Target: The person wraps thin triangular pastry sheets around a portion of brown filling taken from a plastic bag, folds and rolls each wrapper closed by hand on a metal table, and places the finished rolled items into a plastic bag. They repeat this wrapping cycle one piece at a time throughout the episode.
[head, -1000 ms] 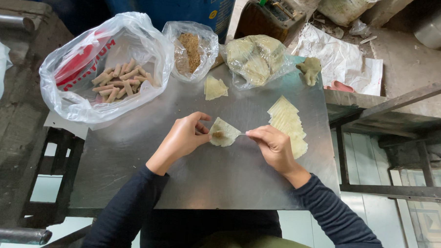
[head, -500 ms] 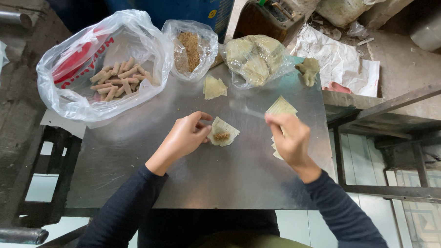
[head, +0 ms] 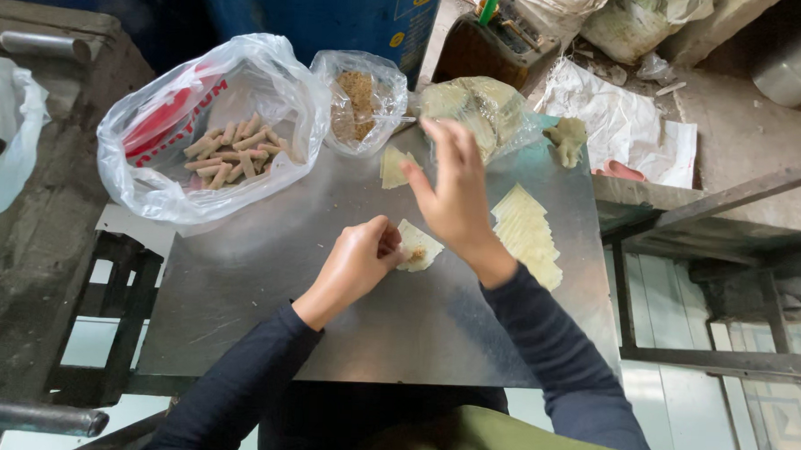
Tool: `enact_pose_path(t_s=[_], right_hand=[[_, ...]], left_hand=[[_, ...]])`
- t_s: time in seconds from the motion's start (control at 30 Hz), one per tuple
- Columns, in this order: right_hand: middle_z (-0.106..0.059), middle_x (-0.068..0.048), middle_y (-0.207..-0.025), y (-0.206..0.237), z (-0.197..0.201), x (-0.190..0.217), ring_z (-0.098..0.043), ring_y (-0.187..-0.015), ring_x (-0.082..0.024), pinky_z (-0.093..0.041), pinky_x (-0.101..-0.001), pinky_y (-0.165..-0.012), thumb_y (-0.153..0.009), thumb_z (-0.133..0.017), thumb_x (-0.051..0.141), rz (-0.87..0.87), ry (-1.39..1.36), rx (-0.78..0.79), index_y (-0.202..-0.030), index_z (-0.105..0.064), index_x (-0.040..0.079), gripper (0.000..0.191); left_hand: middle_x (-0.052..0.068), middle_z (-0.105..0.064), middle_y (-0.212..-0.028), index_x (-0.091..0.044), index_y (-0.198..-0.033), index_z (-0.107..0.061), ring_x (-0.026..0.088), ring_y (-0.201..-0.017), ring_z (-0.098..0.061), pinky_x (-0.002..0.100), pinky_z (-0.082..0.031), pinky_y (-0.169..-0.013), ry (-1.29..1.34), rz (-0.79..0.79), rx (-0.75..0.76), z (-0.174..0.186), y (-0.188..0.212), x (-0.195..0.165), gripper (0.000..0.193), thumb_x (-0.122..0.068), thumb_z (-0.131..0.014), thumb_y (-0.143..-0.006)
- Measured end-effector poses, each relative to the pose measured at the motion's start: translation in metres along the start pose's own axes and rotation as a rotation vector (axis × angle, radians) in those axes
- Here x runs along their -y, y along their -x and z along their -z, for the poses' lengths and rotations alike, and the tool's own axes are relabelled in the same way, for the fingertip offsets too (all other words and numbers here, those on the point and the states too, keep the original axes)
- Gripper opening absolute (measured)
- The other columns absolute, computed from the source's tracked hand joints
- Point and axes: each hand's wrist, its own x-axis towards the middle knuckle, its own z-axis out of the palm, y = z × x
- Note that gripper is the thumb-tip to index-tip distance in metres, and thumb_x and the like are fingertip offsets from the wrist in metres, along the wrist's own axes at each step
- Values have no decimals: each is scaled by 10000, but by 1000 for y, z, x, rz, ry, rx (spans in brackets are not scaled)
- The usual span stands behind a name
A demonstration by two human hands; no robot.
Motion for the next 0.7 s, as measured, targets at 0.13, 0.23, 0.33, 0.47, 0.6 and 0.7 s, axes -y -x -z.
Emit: enact_pose_path(t_s=[0.13,0.23,0.33,0.47,0.6,0.7], right_hand=[[-624,-146,-1179,55,32,1,-639,-1068,-326,-512,-390,-902,-924,-728,157,-295,-10,194,-1216,-624,30,336],[-617,-140,-1069,84,36,-1,-635,-992,-334,-502,-415,-849,-867,-750,162,-321,118,308,-1106,-648,35,289],[-610,-127,-1028,97,30,-7,-632,-969,-327,-500,-421,-834,-865,-740,150,-343,142,326,-1030,-651,40,216],[-626,-116,-992,98,24,-8,-643,-934,-316,-504,-417,-810,-883,-724,124,-344,103,310,-953,-652,46,127],[-664,-115,-952,94,25,1,-673,-850,-292,-526,-390,-735,-918,-696,98,-479,-113,289,-992,-633,26,121],[-678,-123,-964,93,24,10,-690,-834,-287,-534,-386,-716,-910,-674,63,-501,-233,285,-1060,-628,12,166]], left_hand=[[162,-696,-827,14,-880,-617,328,-742,-708,393,-554,-658,-95,-109,-104,-11,2,-1,205,-72,-779,-789],[158,-686,-839,-3,-861,-632,367,-761,-687,427,-542,-667,-169,-152,-143,-18,3,0,167,-84,-766,-804],[153,-682,-846,-21,-850,-666,378,-767,-680,452,-535,-680,-239,-132,-161,-21,3,-1,141,-127,-756,-825],[142,-687,-866,-46,-832,-708,375,-778,-683,459,-538,-690,-312,-112,-149,-22,4,-2,143,-184,-738,-853],[136,-691,-882,-56,-828,-717,368,-791,-687,459,-541,-707,-359,-110,-122,-25,5,-1,177,-223,-729,-888],[138,-691,-893,-51,-836,-709,365,-812,-690,460,-544,-709,-398,-132,-131,-28,4,1,185,-227,-726,-891]])
